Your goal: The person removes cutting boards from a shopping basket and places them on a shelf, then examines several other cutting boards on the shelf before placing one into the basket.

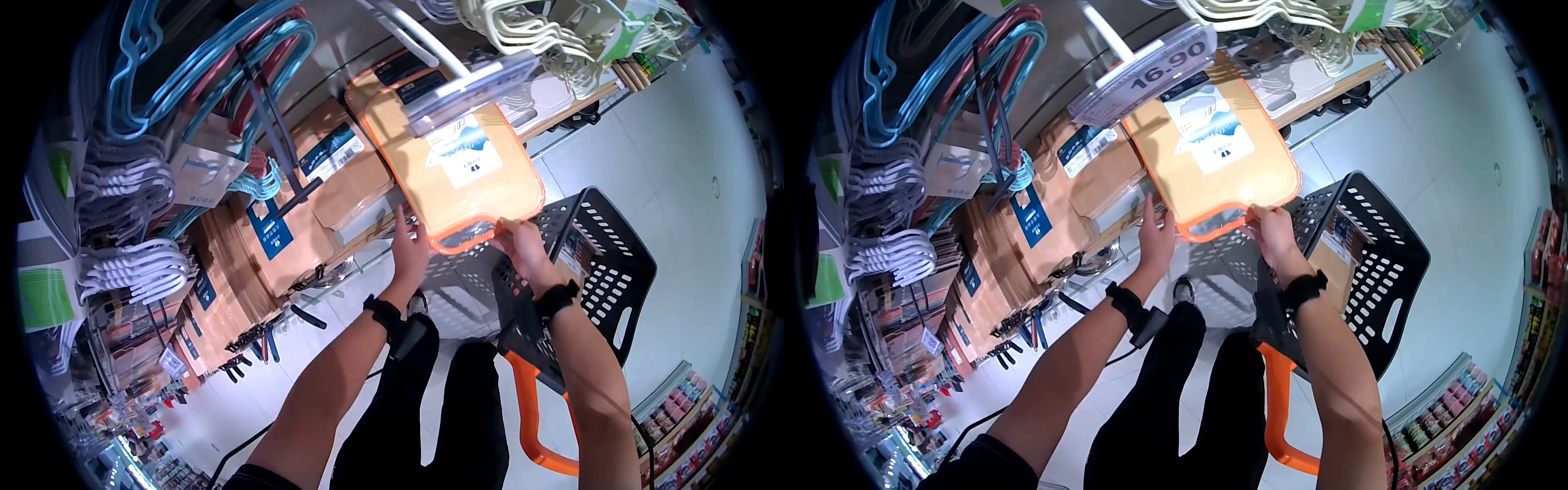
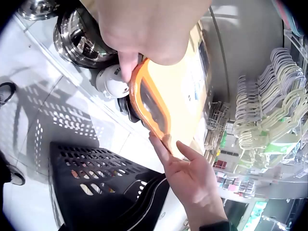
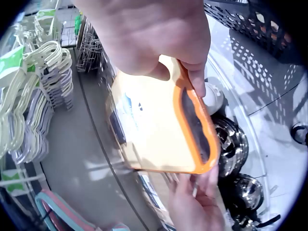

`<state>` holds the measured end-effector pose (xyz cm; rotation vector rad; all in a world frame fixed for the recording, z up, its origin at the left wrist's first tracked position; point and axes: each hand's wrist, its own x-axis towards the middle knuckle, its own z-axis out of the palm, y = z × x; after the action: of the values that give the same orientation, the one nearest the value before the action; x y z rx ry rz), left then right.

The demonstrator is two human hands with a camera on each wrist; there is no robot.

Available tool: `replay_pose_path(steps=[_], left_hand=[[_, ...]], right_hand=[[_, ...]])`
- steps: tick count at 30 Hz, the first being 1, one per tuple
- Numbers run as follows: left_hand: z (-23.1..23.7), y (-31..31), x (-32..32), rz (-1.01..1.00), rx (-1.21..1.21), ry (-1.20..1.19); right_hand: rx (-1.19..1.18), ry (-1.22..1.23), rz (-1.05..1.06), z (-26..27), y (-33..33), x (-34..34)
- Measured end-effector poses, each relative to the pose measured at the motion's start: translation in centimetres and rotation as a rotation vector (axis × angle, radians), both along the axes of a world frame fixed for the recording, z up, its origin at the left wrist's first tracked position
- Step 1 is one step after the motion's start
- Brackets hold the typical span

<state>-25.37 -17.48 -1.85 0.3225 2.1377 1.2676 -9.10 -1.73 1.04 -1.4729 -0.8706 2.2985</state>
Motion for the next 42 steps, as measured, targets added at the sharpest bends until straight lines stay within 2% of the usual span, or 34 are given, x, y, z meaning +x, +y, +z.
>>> replay_pose_path(steps=[2,5,6,9,10,11,13,14,17,18,21,22,25,27,29,32,33,34,35,37,40,42], left_hand=[[1.8,1.1,-0.5,0.178,0.065,-0.237],[0.5,0.5,-0.8,0.177,0.055,-0.34],[0.4,0.0,-0.9,0.116,0.088,-0.468],[0.6,-0.3,-0.1,0.219,0.037,-0.717],[0.5,-0.3,0.2,0.205,0.098,-0.77],[1.7,0.2,0.4,0.196,0.127,-0.842],[2.0,0.8,0.5,0.114,0.222,-0.955],[2.0,1.2,0.6,0.116,0.252,-0.985],[3.3,2.3,-0.2,-0.005,0.226,-0.87],[3.8,2.5,-0.3,-0.028,0.255,-0.86],[5.7,2.9,-1.1,0.007,0.224,-0.77],[4.1,2.7,-1.7,0.023,0.195,-0.738],[2.3,2.5,-4.0,0.087,0.016,-0.957],[2.6,2.8,-4.2,0.095,0.08,-1.017],[2.5,3.0,-3.9,0.068,0.147,-1.001],[1.9,4.1,-4.7,0.114,0.191,-1.061],[1.3,4.3,-4.9,0.136,0.191,-1.087],[0.4,4.5,-5.8,0.048,0.288,-1.159],[1.8,5.3,-6.1,0.044,0.315,-1.135],[4.4,6.6,-6.6,0.138,0.195,-1.09],[1.0,5.4,-6.4,0.076,0.214,-1.037],[1.0,5.1,-5.1,0.081,0.143,-0.945]], right_hand=[[0.009,-0.033,0.016,-0.3,1.8,-1.8],[0.016,-0.181,0.041,0.8,2.2,-3.3],[0.001,-0.121,0.027,-0.3,2.3,-2.6],[0.144,-0.287,-0.125,-0.1,3.0,-1.2],[0.213,-0.266,-0.286,-0.3,3.2,-1.0],[0.221,-0.216,-0.31,0.5,3.7,-0.7],[0.159,-0.042,-0.191,0.1,5.5,0.3],[0.152,-0.051,-0.174,0.3,6.0,0.3],[0.232,-0.255,-0.205,1.1,5.9,-0.6],[0.296,-0.238,-0.263,1.3,5.9,-0.8],[0.429,-0.196,-0.218,1.5,6.1,-1.4],[0.459,-0.213,-0.246,1.0,6.0,-2.0],[0.467,-0.463,-0.102,0.1,6.7,-2.8],[0.251,-0.169,-0.172,-1.2,6.6,-3.5],[0.245,-0.131,-0.223,-1.8,6.4,-3.8],[-0.037,-0.111,-0.298,2.7,7.4,-5.9],[-0.058,0.105,-0.262,2.2,8.0,-6.6],[0.02,-0.01,-0.337,1.3,8.5,-7.6],[0.082,-0.009,-0.29,-0.9,9.2,-8.3],[0.164,-0.058,-0.391,-1.9,9.5,-10.6],[0.143,-0.046,-0.282,-2.4,9.8,-9.2],[0.166,-0.045,-0.141,-1.0,9.2,-7.1]])
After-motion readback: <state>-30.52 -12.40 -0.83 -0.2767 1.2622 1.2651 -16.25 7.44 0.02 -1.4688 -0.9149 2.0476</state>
